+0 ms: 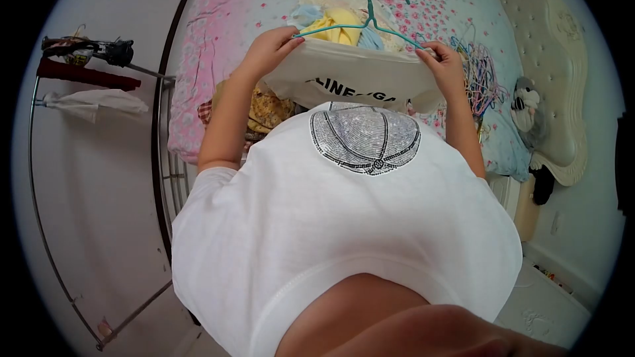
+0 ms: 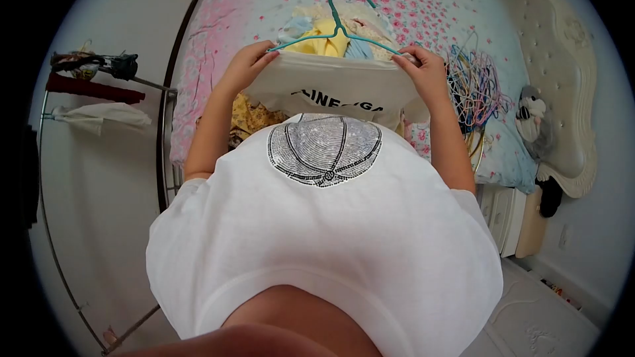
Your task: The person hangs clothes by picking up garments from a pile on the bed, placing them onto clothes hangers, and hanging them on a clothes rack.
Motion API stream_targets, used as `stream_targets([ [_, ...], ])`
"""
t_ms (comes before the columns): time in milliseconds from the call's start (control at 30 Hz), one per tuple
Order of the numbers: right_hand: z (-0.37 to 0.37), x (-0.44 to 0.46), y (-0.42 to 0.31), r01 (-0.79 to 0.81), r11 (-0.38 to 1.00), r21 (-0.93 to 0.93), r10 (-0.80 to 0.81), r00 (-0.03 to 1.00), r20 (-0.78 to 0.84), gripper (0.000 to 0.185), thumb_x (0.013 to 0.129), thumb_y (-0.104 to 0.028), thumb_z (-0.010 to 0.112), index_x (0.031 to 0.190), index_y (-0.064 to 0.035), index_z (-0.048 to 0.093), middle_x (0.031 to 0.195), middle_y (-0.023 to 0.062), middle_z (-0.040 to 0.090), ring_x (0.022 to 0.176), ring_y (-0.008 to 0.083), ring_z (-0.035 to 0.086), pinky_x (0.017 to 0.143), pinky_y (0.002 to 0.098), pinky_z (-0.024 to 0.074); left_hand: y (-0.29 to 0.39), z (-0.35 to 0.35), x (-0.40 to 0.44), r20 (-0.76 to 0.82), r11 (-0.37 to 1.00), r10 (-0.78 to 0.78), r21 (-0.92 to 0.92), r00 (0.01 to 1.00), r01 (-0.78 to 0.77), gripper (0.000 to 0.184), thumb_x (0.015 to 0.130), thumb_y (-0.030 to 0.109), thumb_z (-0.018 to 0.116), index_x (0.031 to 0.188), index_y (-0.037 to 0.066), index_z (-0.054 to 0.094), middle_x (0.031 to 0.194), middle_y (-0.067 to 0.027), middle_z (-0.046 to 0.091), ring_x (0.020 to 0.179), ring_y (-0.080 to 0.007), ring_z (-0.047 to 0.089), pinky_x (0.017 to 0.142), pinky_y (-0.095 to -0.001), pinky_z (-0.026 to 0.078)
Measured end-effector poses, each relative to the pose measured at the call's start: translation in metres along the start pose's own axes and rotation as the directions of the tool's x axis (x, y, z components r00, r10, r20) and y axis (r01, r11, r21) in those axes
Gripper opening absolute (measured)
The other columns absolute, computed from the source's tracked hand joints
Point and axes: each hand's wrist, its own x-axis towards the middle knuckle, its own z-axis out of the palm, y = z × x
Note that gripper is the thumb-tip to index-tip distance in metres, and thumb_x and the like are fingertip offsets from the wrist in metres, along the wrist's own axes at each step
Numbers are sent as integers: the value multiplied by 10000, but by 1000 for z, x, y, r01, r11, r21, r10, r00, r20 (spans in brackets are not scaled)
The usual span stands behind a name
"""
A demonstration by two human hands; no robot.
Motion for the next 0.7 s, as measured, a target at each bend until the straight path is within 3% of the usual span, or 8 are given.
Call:
stream_targets([
  [67, -7, -1, -1, -39, 999, 8, 38, 996, 78, 179, 784, -193, 617, 858, -30, 619, 625, -38, 515, 576, 43, 428, 537, 202, 362, 0, 1, -1, -69, 999, -32, -9, 997, 32, 263, 829, 295, 517, 809, 33, 535, 652, -119, 515, 615, -265, 500, 563, -343, 385],
  [167, -6, -7, 24, -48, 997, 61, 41, 994, 103, 199, 807, -210, 581, 886, -30, 610, 666, -22, 522, 605, 62, 435, 570, 217, 374, -3, 0, -4, -126, 997, -75, -14, 989, 73, 278, 781, 328, 576, 818, 53, 581, 636, -110, 528, 582, -247, 507, 543, -333, 389],
  [267, -10, -19, 38, -78, 996, -38, 85, 965, 249, 200, 813, -209, 572, 870, -21, 609, 694, -2, 532, 627, 81, 451, 586, 230, 383, -11, 7, -21, -159, 987, -160, -31, 974, 157, 290, 733, 350, 621, 814, 72, 613, 623, -105, 535, 561, -229, 510, 530, -326, 390],
  [433, -8, -23, 48, -55, 998, -30, 62, 937, 345, 191, 804, -199, 583, 816, -10, 596, 683, 7, 533, 626, 85, 459, 580, 229, 385, -7, 13, -41, -156, 961, -273, -93, 949, 261, 274, 704, 304, 653, 798, 51, 610, 604, -86, 525, 560, -208, 507, 533, -319, 393],
  [600, -3, -12, 60, -79, 997, -21, 81, 926, 369, 216, 773, -222, 622, 761, -10, 585, 678, 16, 538, 618, 96, 460, 571, 235, 380, -9, 38, -67, -223, 922, -342, -268, 913, 280, 263, 702, 277, 662, 784, 34, 607, 607, -86, 527, 563, -193, 507, 531, -308, 395],
  [700, 4, -7, 68, -30, 999, -35, 42, 925, 378, 246, 733, -249, 656, 729, -12, 593, 657, 44, 548, 599, 122, 483, 554, 251, 380, 3, 42, -86, -145, 884, -429, -270, 892, 382, 265, 719, 268, 648, 812, 25, 598, 666, -100, 550, 600, -196, 519, 552, -306, 405],
])
